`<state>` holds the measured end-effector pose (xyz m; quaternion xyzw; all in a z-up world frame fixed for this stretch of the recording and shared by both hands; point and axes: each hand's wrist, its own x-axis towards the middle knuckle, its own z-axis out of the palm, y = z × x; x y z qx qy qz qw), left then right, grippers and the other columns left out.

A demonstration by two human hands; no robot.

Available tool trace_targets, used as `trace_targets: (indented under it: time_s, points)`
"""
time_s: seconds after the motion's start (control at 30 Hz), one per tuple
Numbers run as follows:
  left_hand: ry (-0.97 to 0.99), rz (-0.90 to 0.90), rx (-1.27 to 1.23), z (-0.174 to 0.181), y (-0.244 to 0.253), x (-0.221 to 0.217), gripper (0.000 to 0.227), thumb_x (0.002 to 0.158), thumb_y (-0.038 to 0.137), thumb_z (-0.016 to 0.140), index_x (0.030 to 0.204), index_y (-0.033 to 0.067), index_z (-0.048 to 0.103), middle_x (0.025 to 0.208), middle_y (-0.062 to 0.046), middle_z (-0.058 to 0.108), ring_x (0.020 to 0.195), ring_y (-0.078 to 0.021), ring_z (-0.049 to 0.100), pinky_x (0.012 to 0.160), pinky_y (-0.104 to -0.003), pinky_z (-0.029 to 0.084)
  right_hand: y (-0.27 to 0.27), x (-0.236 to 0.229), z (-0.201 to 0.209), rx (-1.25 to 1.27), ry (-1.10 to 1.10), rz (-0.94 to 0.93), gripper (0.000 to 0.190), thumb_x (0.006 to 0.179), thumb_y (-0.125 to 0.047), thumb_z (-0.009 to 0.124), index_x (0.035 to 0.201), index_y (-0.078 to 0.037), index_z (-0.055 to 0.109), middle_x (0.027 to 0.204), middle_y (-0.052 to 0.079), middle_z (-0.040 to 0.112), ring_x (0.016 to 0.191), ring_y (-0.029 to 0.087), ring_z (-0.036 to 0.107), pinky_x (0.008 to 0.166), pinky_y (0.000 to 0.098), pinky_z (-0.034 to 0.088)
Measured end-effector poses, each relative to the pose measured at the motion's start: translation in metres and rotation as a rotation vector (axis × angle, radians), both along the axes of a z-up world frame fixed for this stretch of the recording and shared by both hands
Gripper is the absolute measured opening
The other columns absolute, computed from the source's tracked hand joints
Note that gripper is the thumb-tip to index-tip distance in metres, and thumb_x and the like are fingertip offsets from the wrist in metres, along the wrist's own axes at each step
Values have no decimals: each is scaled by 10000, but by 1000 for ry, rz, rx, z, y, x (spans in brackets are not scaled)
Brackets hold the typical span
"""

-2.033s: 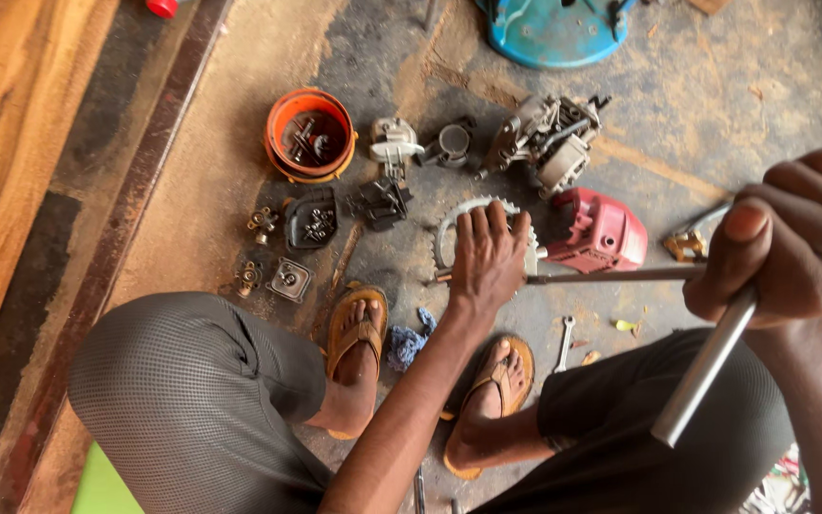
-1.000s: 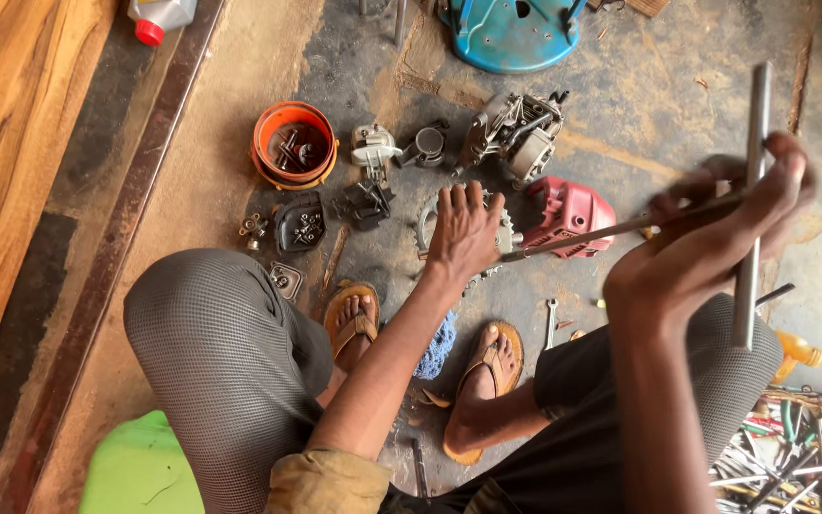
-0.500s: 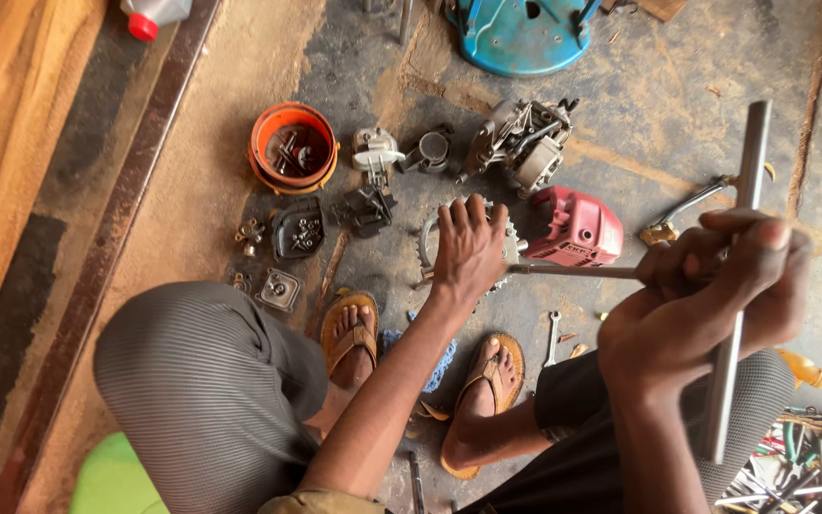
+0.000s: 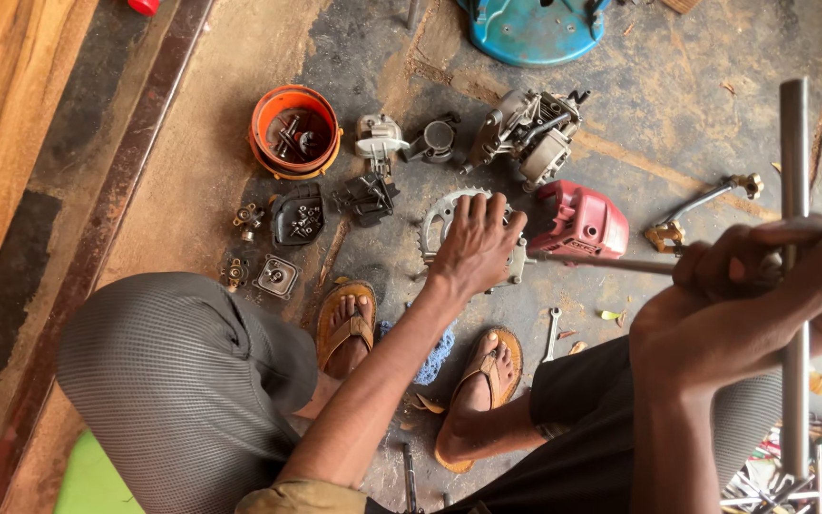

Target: The person is repairing a small engine. They use a T-handle wrench to loosen and remove a bolt from the engine casing, then use a rag to wipe the inside of the casing and a separate metal part.

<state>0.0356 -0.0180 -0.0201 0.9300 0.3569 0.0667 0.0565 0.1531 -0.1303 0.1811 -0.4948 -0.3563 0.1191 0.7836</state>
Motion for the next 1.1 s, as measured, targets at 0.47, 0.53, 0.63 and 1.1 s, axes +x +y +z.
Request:
trace_targets:
  time_s: [0.47, 0.53, 0.63, 1.1]
  points:
    - [-35, 13, 14, -8, 0, 1, 541, 799, 156, 647, 1333, 100, 577, 1268, -247, 565, 1149, -379, 582, 999, -529, 452, 33, -1, -5, 69, -72, 57, 439, 1135, -420, 626, 921, -41, 573, 584, 31, 429, 387, 75, 349, 417, 289, 302]
    - [-54, 19, 86, -11, 0, 1, 547, 802, 158, 649, 1343, 117, 575, 1287, -248, 563, 1147, -384, 584, 990, -522, 454, 38, 1, -8, 80, -76, 70, 415, 1131, -402, 618, 934, -39, 571, 638, 40, 470, 393, 64, 353, 413, 275, 301]
    - [-62, 28, 125, -10, 1, 2, 553, 776, 161, 657, 1324, 138, 581, 1307, -237, 560, 1161, -382, 581, 1003, -523, 448, 45, 4, -8, 33, -236, 68, 344, 1148, -346, 566, 1000, -35, 552, 833, 58, 544, 497, 57, 447, 483, 259, 388]
    - [-19, 59, 156, -9, -5, 4, 590, 821, 273, 688, 1390, 176, 566, 1285, -224, 577, 1120, -357, 589, 966, -479, 459, 38, 2, 93, -1136, -1349, 30, 468, 1148, -372, 384, 1073, 37, 597, 785, 144, 611, 657, 282, 606, 584, 451, 446]
